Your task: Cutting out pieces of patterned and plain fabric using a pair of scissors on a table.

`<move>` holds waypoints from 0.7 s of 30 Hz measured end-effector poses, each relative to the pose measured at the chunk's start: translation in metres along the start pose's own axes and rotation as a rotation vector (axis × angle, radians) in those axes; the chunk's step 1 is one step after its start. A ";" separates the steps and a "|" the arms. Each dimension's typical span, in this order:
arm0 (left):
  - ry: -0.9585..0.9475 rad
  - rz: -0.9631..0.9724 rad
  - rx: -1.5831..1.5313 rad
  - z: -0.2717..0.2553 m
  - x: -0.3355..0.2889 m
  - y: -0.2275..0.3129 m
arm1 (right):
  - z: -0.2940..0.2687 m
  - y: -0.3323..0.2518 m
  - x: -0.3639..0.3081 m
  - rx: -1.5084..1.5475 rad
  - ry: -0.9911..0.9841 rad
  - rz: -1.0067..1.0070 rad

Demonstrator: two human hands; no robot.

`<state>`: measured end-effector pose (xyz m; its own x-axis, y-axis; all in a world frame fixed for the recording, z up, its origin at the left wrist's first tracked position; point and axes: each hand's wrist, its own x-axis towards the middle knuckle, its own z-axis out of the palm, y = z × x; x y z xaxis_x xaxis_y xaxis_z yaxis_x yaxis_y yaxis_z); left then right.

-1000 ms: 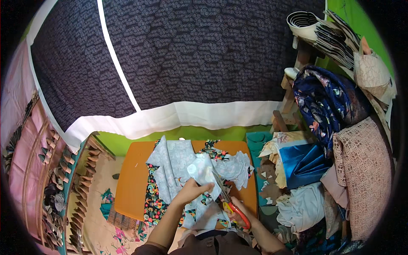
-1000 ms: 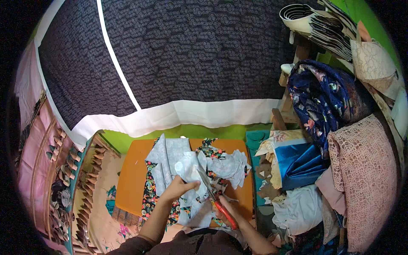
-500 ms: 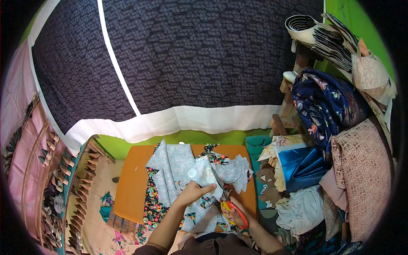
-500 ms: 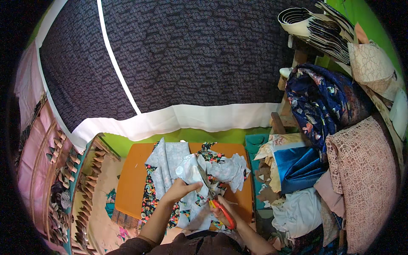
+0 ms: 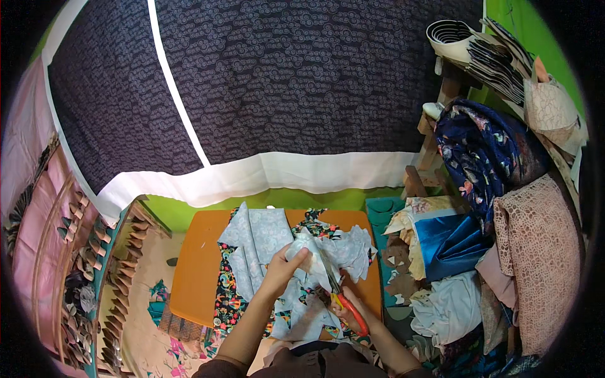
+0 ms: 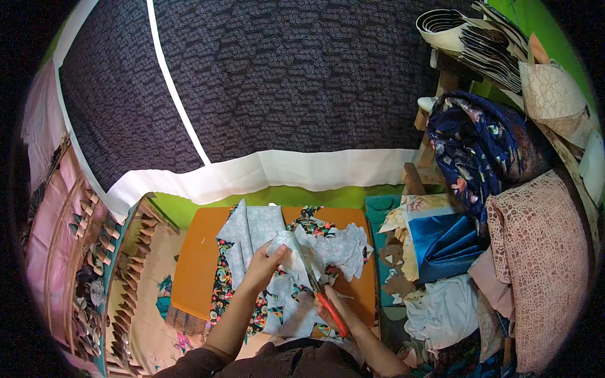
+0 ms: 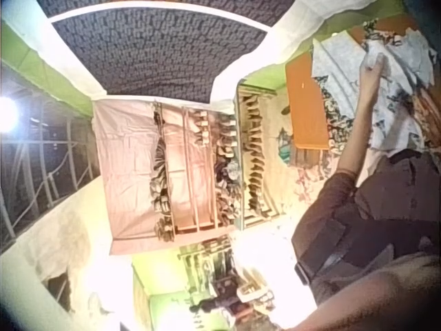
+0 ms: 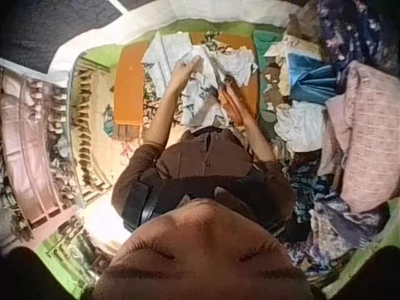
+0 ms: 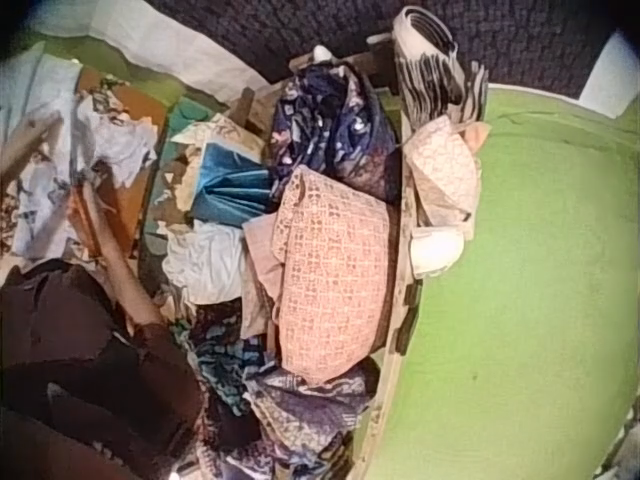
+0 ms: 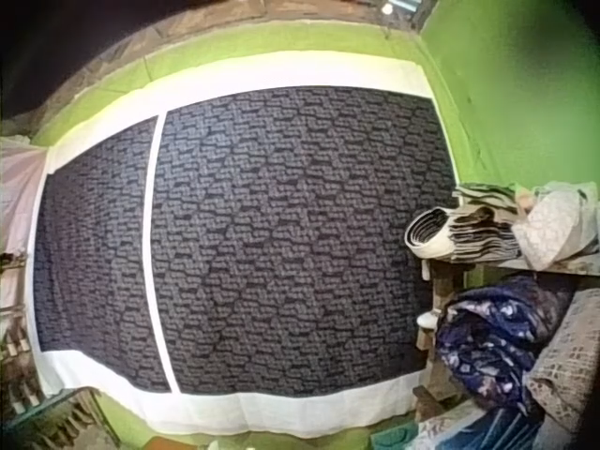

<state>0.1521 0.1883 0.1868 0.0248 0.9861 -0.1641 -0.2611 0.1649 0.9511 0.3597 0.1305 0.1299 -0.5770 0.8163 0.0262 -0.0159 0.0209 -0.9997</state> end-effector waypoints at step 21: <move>-0.016 0.010 0.220 0.014 -0.018 -0.007 | 0.003 0.007 -0.007 -0.064 0.018 -0.027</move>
<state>0.1668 0.1701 0.1868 0.0391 0.9876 -0.1519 -0.0446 0.1535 0.9871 0.3606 0.1233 0.1228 -0.5624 0.8251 0.0537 0.0210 0.0792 -0.9966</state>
